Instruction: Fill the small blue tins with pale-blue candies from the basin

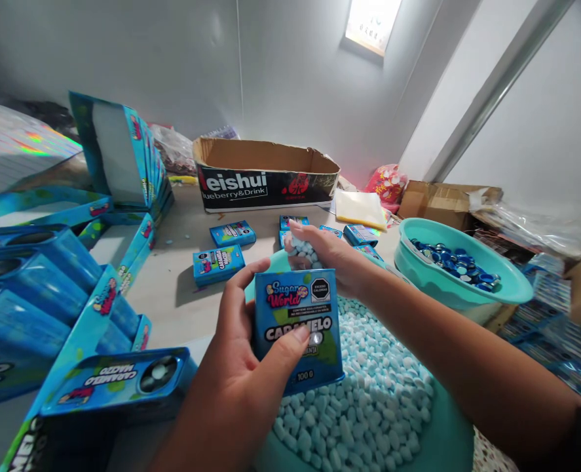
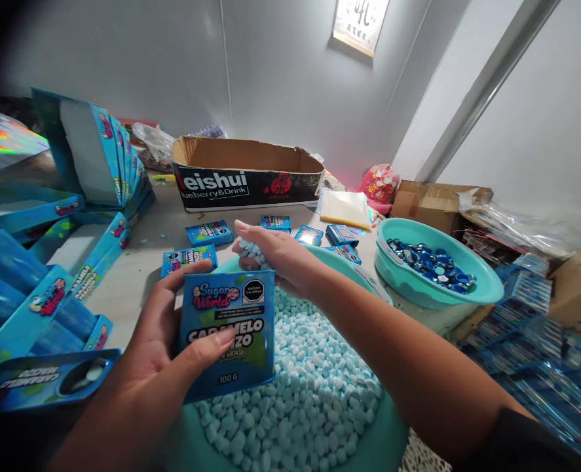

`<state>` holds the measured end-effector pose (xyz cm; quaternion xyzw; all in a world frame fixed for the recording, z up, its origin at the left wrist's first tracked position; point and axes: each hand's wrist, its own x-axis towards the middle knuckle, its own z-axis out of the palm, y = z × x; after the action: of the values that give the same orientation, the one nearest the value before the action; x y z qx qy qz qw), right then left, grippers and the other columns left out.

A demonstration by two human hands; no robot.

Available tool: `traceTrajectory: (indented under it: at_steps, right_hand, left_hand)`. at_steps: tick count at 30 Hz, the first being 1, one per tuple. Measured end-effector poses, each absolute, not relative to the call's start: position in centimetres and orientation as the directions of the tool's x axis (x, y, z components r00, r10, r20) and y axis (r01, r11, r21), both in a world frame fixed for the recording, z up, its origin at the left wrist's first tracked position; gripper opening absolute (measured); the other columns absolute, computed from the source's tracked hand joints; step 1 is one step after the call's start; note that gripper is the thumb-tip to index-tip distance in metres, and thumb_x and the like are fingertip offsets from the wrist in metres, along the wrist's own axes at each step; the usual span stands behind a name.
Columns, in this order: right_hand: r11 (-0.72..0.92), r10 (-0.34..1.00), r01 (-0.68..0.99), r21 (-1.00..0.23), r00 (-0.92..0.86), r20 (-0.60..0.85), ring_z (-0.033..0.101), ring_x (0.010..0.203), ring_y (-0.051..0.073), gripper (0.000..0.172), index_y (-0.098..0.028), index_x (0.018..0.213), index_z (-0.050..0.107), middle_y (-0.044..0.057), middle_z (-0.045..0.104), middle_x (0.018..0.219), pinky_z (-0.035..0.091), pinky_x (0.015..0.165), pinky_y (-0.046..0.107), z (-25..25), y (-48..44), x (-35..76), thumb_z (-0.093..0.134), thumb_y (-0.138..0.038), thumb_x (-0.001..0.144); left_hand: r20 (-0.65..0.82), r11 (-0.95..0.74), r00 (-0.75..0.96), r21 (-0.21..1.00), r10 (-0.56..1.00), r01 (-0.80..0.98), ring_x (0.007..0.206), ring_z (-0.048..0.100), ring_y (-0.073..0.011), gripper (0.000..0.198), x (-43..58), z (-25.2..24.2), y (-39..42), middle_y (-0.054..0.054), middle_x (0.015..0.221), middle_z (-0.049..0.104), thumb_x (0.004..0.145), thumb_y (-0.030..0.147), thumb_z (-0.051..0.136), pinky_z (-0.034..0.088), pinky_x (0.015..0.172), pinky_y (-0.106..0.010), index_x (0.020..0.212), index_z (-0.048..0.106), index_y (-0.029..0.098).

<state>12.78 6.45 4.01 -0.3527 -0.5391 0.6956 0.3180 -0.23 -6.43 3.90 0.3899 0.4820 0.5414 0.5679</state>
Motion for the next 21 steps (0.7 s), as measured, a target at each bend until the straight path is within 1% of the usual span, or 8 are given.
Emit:
traceTrajectory:
  at_steps: [3,6,9,14,18,21]
  right_hand:
    - [-0.233,0.819,-0.066,-0.97,-0.551,-0.16,0.029,0.048,0.007,0.042,-0.019,0.084,0.055,-0.004,0.04,0.06,0.019,0.041,0.023,4.07,6.45,12.72,0.068,-0.058,0.079]
    - [-0.243,0.817,-0.068,-0.968,-0.553,-0.166,0.029,0.048,0.007,0.04,-0.019,0.083,0.054,-0.004,0.04,0.06,0.02,0.041,0.023,4.08,6.51,12.71,0.069,-0.057,0.079]
    - [-0.235,0.809,-0.091,-0.968,-0.57,-0.143,0.03,0.05,0.007,0.039,-0.019,0.081,0.054,-0.003,0.039,0.06,0.022,0.043,0.023,4.17,6.53,12.76,0.069,-0.054,0.08]
    - [-0.237,0.809,-0.092,-0.967,-0.571,-0.144,0.028,0.049,0.007,0.04,-0.019,0.082,0.053,-0.004,0.038,0.06,0.02,0.043,0.024,4.43,6.37,12.71,0.066,-0.057,0.082]
    - [-0.227,0.825,-0.078,-0.971,-0.545,-0.149,0.03,0.05,0.007,0.039,-0.018,0.082,0.054,-0.004,0.041,0.059,0.022,0.043,0.022,4.11,6.33,12.53,0.066,-0.055,0.082]
    - [-0.239,0.817,-0.083,-0.968,-0.556,-0.154,0.031,0.049,0.007,0.039,-0.017,0.082,0.054,-0.004,0.043,0.059,0.023,0.043,0.02,3.72,6.48,12.55,0.066,-0.055,0.082]
  left_hand:
    - [-0.138,0.123,-0.051,0.967,0.989,-0.224,0.092,0.068,-0.0159,0.063,-0.26,3.97,-6.36,-0.001,0.109,0.065,0.086,0.023,0.067,0.058,0.075,-0.019,0.139,0.035,0.036]
    - [-0.146,0.13,-0.059,0.968,0.987,-0.213,0.089,0.068,-0.0173,0.064,-0.24,4.05,-6.38,-0.002,0.11,0.065,0.084,0.025,0.068,0.059,0.074,-0.021,0.139,0.037,0.036]
    - [-0.142,0.124,-0.08,0.972,0.987,-0.202,0.091,0.069,-0.0194,0.065,-0.2,3.91,-6.42,-0.003,0.113,0.064,0.083,0.027,0.069,0.059,0.074,-0.024,0.138,0.038,0.036]
    - [-0.133,0.114,-0.079,0.971,0.988,-0.209,0.093,0.068,-0.0219,0.066,-0.09,3.67,-6.5,-0.003,0.111,0.065,0.082,0.032,0.07,0.06,0.075,-0.027,0.139,0.036,0.036]
    - [-0.114,0.094,-0.086,0.974,0.99,-0.206,0.094,0.068,-0.0186,0.061,0.09,3.93,-6.61,-0.002,0.111,0.064,0.084,0.026,0.065,0.059,0.074,-0.022,0.138,0.037,0.035]
    - [-0.12,0.104,-0.075,0.977,0.99,-0.187,0.092,0.068,-0.0176,0.06,0.11,4.08,-6.64,-0.001,0.109,0.065,0.086,0.024,0.063,0.059,0.075,-0.023,0.139,0.036,0.035]
